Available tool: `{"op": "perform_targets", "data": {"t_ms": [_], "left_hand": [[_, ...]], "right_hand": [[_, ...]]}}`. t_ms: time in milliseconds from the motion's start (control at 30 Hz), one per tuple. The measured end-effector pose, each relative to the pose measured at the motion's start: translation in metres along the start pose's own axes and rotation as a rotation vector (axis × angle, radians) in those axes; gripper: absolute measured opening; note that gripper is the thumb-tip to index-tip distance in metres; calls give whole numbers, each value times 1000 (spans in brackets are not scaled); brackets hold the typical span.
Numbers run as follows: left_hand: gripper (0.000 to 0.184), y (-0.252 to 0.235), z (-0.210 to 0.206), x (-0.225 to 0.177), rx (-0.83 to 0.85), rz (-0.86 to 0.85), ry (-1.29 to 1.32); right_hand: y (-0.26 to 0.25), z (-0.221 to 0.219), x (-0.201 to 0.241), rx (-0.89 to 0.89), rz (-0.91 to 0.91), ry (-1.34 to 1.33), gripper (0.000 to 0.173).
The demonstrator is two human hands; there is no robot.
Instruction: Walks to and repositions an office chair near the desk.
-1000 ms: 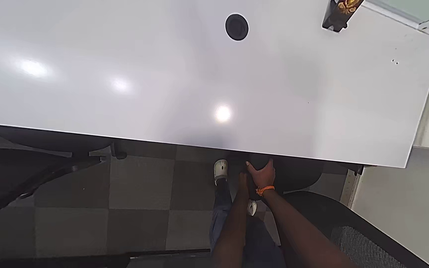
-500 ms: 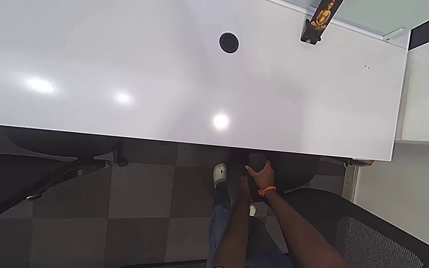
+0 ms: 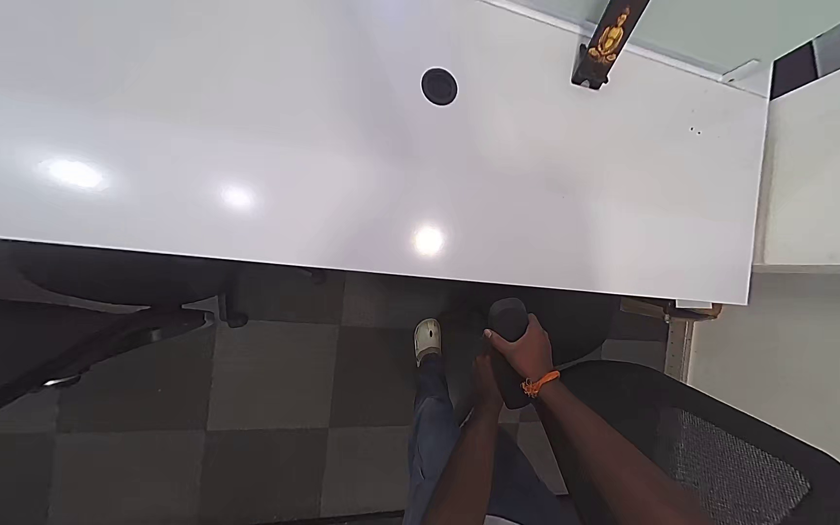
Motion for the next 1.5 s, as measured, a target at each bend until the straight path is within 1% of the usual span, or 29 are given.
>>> {"op": "perform_targets", "data": {"t_ms": [67,133,167,233,300,333,367,400,467,533,600,633,667,700,767,833,900,933,967,1000,1033,1100,1200,1267,1333,1400,1500], "left_hand": [[42,3,9,-8,50,14,40],[41,1,23,-17,122,41,40],[41,-3,28,-19,161,64,10],[41,-8,37,-19,259,80,-25],[47,-20,38,-8,301,69,-49],[50,-23,39,4,330,85,-18],[50,-21,41,19,390,119,17],[52,-14,41,35,462,153,12],[49,14,38,63,577,146,-71],[44,54,38,75,693,73,-159],[46,100,40,77,763,43,-242],[50,119,40,76,776,32,-256],[53,139,43,73,766,31,-249],[56,156,47,69,731,35,-218],[59,192,55,53,605,3,-160],[67,235,58,16,462,-125,-105],[83,289,48,-32,372,-330,-38],[92,310,41,-55,334,-431,-28],[97,329,34,-72,285,-491,-56],[100,342,28,-83,216,-510,-111],[101,344,24,-89,129,-506,-159],[94,340,27,-95,-36,-434,-266],[74,320,50,-111,-169,-302,-431],[67,304,58,-122,-180,-256,-553],[65,298,53,-129,-162,-248,-644],[68,299,45,-132,-151,-238,-664],[65,308,39,-133,-163,-228,-691]], "right_hand": [[3,7,3,15,-21,-8,93],[1,10,8,71,-24,-1,96],[-1,11,10,120,3,-9,98],[2,21,4,230,119,-38,102],[7,57,-17,266,263,11,103],[12,84,-34,245,301,93,99],[16,116,-59,198,313,188,92],[21,149,-93,138,304,260,84],[38,219,-176,28,210,329,71],[70,282,-268,-56,63,342,64],[105,325,-362,-150,-30,315,57],[120,337,-405,-171,-38,272,52],[132,339,-442,-161,-16,205,49],[139,334,-470,-132,32,100,47],[146,307,-500,-126,180,-192,45],[143,277,-510,-270,325,-448,43],[147,258,-503,-441,434,-508,31],[150,254,-494,-521,454,-519,30],[157,247,-489,-567,443,-533,31],[163,239,-486,-618,438,-546,34],[168,231,-483,-663,431,-562,38],[185,212,-477,-732,412,-598,43],[208,184,-463,-769,337,-597,40],[217,171,-459,-772,301,-604,38],[220,170,-459,-764,312,-641,37],[215,178,-461,-776,340,-659,38],[201,186,-465,-776,376,-691,39]]}}
Point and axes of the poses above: each hand's wrist, its own y-axis away from the middle knuckle, its own z-axis out of the back of the hand, x = y × z, the point moved 6 cm from there along -y, towards the middle knuckle, and after that the axes turned 6 degrees about x, right-handed, at the moved point
